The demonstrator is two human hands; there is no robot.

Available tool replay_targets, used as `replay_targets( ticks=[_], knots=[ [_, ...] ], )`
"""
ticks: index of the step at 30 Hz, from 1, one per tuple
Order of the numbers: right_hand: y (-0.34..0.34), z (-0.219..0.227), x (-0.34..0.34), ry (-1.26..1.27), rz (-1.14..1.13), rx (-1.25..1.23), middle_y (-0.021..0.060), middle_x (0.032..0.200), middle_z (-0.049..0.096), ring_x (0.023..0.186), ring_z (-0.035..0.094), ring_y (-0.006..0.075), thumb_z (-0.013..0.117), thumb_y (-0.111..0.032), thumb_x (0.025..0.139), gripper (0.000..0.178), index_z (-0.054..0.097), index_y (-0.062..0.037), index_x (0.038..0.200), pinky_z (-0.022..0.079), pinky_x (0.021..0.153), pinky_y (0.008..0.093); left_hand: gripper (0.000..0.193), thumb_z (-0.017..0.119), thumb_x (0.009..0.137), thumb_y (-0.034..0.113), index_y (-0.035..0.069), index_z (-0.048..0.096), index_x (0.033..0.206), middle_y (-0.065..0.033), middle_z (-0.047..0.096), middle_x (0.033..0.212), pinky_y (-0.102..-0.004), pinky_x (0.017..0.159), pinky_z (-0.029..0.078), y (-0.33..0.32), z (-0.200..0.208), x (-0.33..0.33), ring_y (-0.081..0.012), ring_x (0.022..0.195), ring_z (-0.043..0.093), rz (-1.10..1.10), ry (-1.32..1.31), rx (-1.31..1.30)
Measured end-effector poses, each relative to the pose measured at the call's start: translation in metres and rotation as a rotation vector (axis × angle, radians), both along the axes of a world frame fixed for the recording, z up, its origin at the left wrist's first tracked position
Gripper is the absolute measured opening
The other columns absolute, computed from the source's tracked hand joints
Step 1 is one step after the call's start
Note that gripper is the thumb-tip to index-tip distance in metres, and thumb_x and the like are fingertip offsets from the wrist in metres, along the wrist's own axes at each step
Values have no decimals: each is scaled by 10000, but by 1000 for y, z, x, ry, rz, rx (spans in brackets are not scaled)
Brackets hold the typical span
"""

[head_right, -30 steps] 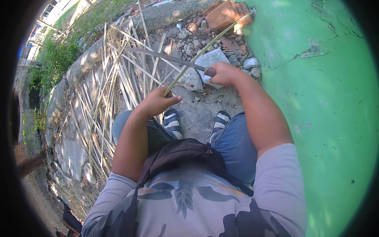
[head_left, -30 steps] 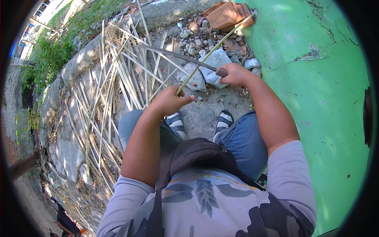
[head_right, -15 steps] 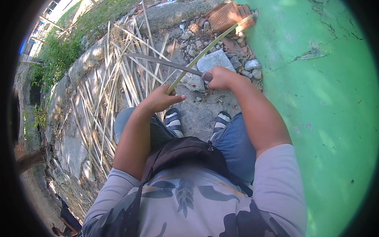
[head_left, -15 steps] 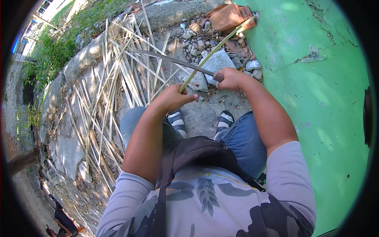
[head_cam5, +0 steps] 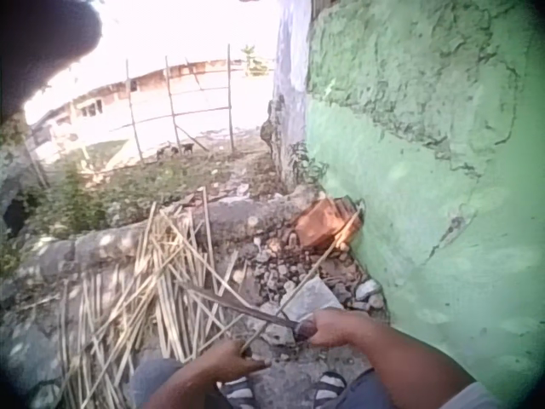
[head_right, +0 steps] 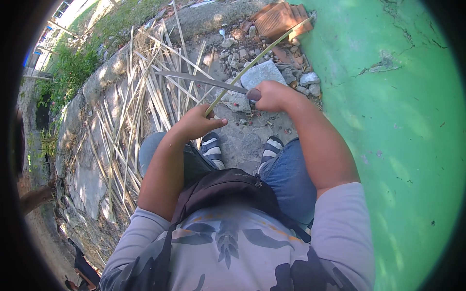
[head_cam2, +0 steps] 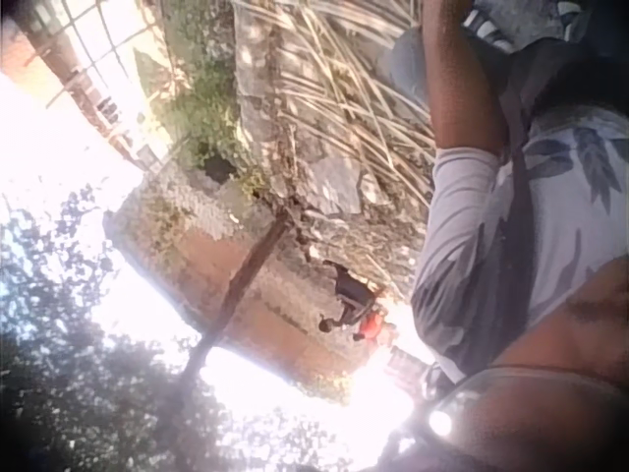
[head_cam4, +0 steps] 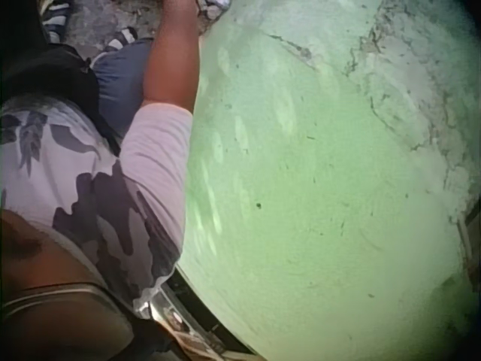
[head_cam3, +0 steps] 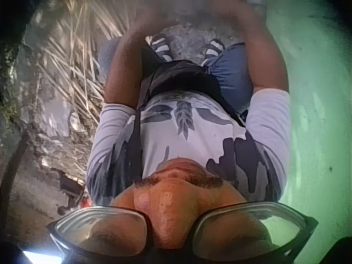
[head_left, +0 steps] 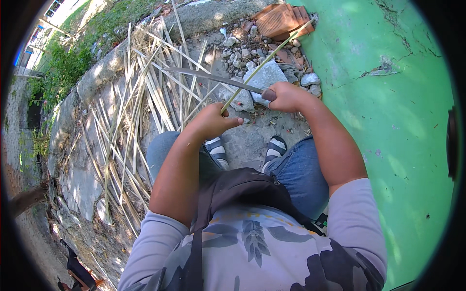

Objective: The person trims and scrapes bamboo strips with a machete, holding each strip by hand and shaving along its length.

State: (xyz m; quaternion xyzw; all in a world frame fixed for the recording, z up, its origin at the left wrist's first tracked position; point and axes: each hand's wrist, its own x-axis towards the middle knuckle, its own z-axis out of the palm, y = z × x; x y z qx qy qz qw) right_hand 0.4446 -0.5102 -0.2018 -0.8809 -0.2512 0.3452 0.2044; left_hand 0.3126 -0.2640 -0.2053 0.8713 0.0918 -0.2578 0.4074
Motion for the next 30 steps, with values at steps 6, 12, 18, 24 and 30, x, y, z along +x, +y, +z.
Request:
replay_targets(
  ticks=[6,12,18,24,30],
  knots=[
    [-3,-3,9,71,-18,-88,119,786,680,715,638,243,699,-177,731,255,655,-2,911,496,687,388,598,850,761,497,-27,634,949,-177,674,843,-412,728,513,-3,-5,1,-305,794,654,13,-9,40],
    [7,5,-6,19,51,-42,139,783,684,721,647,264,678,-159,727,244,667,-22,929,502,697,389,584,852,761,483,-22,644,968,-194,688,877,-420,748,521,-3,-3,-2,-331,821,671,16,4,80],
    [-1,0,2,0,-48,-74,140,779,682,709,644,267,687,-161,726,233,663,-20,909,503,676,400,583,849,756,486,-19,653,971,-202,698,901,-425,764,530,-6,-4,0,-353,851,684,-9,-11,105],
    [-8,-7,4,16,27,-41,121,781,687,706,639,235,691,-162,732,223,661,-12,893,497,671,397,581,850,753,487,-19,660,965,-200,700,906,-429,767,528,-11,-3,-9,-356,854,686,-10,-32,129],
    [2,-4,-3,-8,-31,-5,108,763,676,707,638,235,701,-156,721,218,662,-15,882,493,671,403,593,851,756,486,-27,666,989,-210,705,927,-431,777,532,-2,-3,0,-362,867,691,-8,6,114]
  ],
)
